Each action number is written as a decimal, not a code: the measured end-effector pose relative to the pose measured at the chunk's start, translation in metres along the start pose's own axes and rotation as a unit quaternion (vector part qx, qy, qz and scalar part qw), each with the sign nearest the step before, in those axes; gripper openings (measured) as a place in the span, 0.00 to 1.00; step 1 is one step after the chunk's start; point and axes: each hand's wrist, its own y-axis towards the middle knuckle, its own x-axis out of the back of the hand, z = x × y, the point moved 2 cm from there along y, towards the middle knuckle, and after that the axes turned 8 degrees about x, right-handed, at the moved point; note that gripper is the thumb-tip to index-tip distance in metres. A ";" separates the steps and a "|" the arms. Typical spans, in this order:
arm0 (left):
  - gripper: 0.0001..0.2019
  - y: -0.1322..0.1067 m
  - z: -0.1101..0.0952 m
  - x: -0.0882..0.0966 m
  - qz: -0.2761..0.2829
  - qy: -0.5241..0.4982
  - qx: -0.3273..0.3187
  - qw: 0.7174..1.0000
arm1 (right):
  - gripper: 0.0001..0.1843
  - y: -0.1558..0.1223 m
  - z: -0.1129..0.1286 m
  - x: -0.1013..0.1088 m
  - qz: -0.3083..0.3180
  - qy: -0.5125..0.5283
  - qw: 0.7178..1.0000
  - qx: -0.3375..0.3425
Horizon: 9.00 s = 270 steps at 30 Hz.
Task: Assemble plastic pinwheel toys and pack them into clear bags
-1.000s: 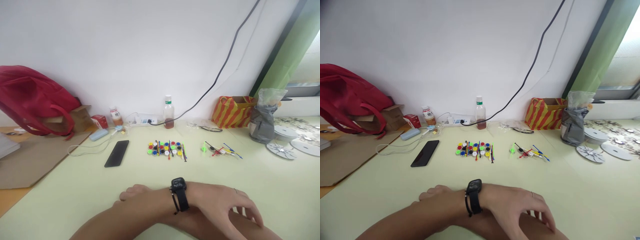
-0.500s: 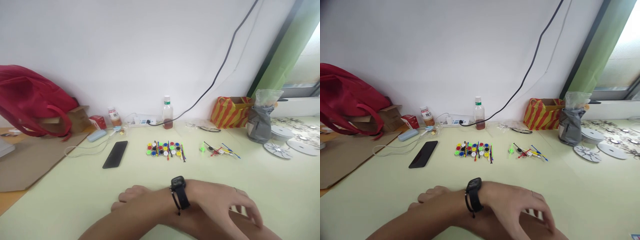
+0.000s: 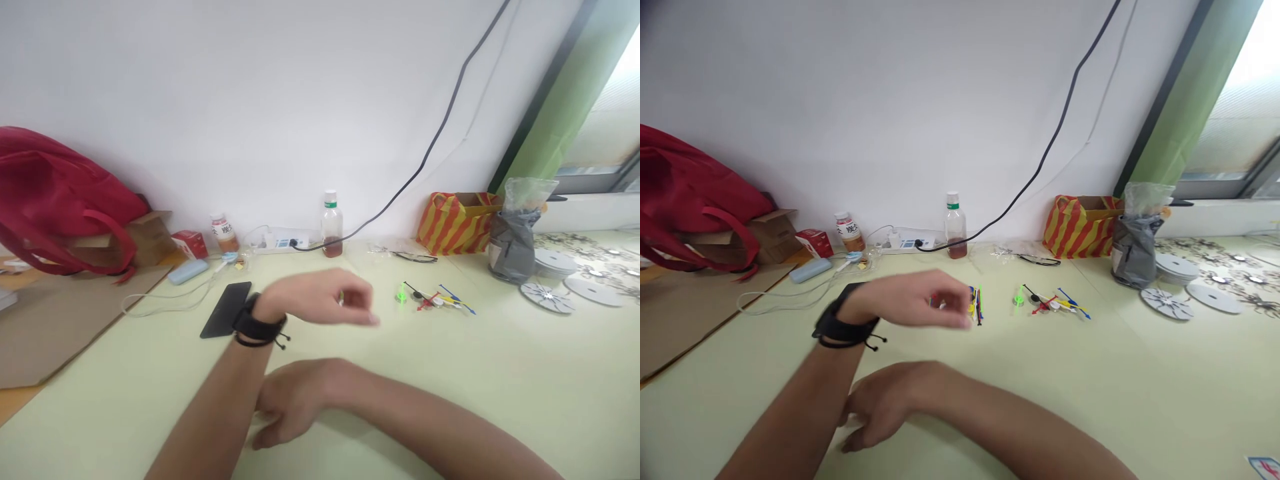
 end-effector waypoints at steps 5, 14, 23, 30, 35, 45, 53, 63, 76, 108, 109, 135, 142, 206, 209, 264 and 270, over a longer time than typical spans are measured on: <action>0.19 -0.041 0.039 0.048 -0.157 0.094 0.150 0.972 | 0.14 -0.078 -0.010 0.056 0.064 0.064 0.996 -0.003; 0.22 -0.066 0.099 0.065 -0.137 0.159 0.319 0.924 | 0.17 -0.246 -0.161 0.112 -0.518 -0.217 0.706 -0.432; 0.24 -0.037 0.107 0.048 -0.038 0.130 0.302 0.944 | 0.25 -0.267 -0.242 0.094 -0.412 -0.260 0.689 -0.536; 0.24 -0.036 0.112 0.047 -0.037 0.117 0.300 0.946 | 0.25 -0.270 -0.253 0.087 -0.427 -0.269 0.686 -0.524; 0.27 -0.041 0.112 0.049 -0.043 0.104 0.306 0.945 | 0.24 -0.273 -0.253 0.089 -0.446 -0.284 0.675 -0.515; 0.29 -0.043 0.111 0.049 -0.053 0.105 0.315 0.942 | 0.27 -0.293 -0.235 0.108 -0.571 -0.320 0.595 -0.466; 0.30 -0.042 0.111 0.048 -0.043 0.112 0.314 0.942 | 0.36 -0.281 -0.232 0.094 -0.637 -0.301 0.574 -0.417; 0.29 -0.049 0.091 0.057 -0.153 0.060 0.231 0.959 | 0.21 -0.301 -0.159 0.115 -0.819 -0.309 0.357 -0.325; 0.31 -0.019 0.041 0.035 -0.335 0.056 0.019 0.940 | 0.20 -0.193 -0.001 0.114 -0.473 -0.050 0.879 -0.020; 0.19 -0.007 0.087 0.029 -0.098 -0.105 0.082 0.986 | 0.20 -0.162 -0.074 0.104 -0.380 0.087 0.917 -0.083; 0.18 -0.006 0.087 0.028 -0.094 -0.113 0.083 0.986 | 0.19 -0.160 -0.075 0.103 -0.393 0.089 0.912 -0.078; 0.21 -0.010 0.114 0.038 -0.231 -0.339 0.046 0.911 | 0.14 -0.168 -0.110 0.113 -0.695 -0.153 0.699 -0.063; 0.24 -0.011 0.112 0.037 -0.220 -0.352 0.024 0.910 | 0.20 -0.158 -0.105 0.111 -0.690 -0.107 0.711 -0.084; 0.22 -0.004 0.119 0.035 -0.268 -0.348 0.077 0.895 | 0.20 -0.170 -0.087 0.114 -0.657 0.071 0.750 -0.005; 0.23 -0.005 0.115 0.035 -0.255 -0.367 0.070 0.892 | 0.22 -0.170 -0.091 0.114 -0.721 -0.081 0.687 -0.042; 0.39 -0.001 0.106 0.033 -0.159 -0.440 0.008 0.884 | 0.38 -0.174 -0.084 0.099 -0.336 0.415 0.840 0.096; 0.33 -0.010 0.112 0.046 -0.434 -0.131 0.087 0.887 | 0.32 -0.176 -0.099 0.105 -0.403 0.449 0.796 0.050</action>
